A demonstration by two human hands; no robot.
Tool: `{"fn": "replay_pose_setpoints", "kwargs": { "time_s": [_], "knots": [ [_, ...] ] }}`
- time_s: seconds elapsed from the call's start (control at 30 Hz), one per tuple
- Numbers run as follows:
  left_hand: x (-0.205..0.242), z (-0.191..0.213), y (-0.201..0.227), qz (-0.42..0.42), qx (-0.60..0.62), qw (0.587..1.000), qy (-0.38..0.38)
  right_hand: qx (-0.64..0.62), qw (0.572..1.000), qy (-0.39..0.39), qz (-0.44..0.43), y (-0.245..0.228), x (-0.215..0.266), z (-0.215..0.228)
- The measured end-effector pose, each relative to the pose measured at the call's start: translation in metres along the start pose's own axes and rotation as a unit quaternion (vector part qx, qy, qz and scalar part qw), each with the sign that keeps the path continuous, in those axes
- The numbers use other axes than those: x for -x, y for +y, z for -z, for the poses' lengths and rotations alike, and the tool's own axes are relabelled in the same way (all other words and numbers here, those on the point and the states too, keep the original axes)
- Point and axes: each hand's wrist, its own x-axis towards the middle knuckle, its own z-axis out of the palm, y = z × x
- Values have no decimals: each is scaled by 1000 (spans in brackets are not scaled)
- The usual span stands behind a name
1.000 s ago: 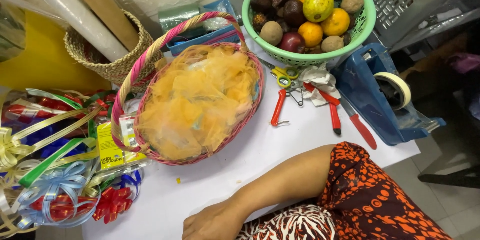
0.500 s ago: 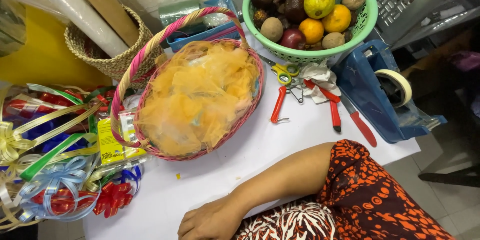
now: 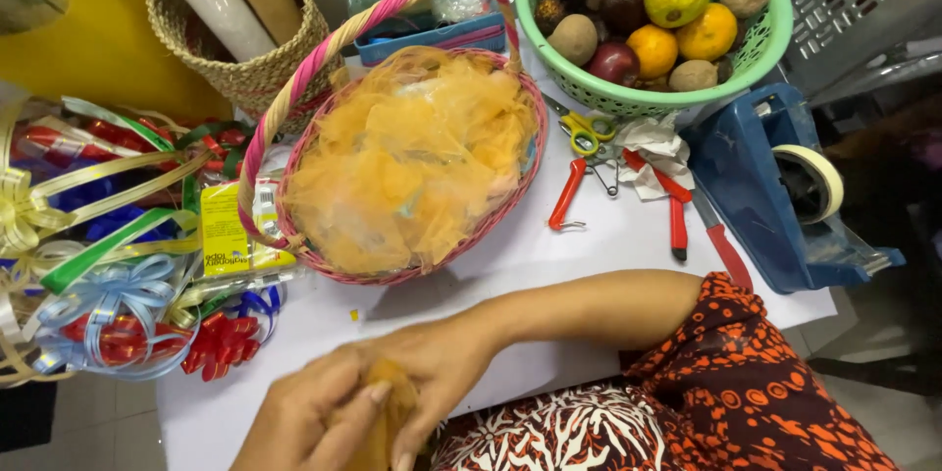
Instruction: A person is seen carefully tucking and arranging yellow tulle fabric around a large object inside a decorative basket, then using scissors to trim the material.
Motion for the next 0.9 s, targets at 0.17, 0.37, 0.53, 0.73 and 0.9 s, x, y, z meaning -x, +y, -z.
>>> {"fn": "replay_pose_setpoints", "kwargs": {
  "time_s": [0.17, 0.37, 0.53, 0.73, 0.9],
  "knots": [
    [-86, 22, 42, -7, 30, 997, 64, 37, 998, 53, -15, -28, 6, 44],
    [-115, 35, 58, 9, 67, 994, 88, 107, 990, 67, -65, -30, 23, 69],
    [-116, 38, 58, -90, 98, 968, 212, 125, 977, 148, -93, -49, 30, 88],
    [-90, 19, 32, -131, 81, 975, 161, 101, 977, 145, -115, -66, 65, 116],
    [-72, -11, 10, 49, 94, 994, 31, 123, 935, 314, -109, -73, 84, 124]
  ]
}}
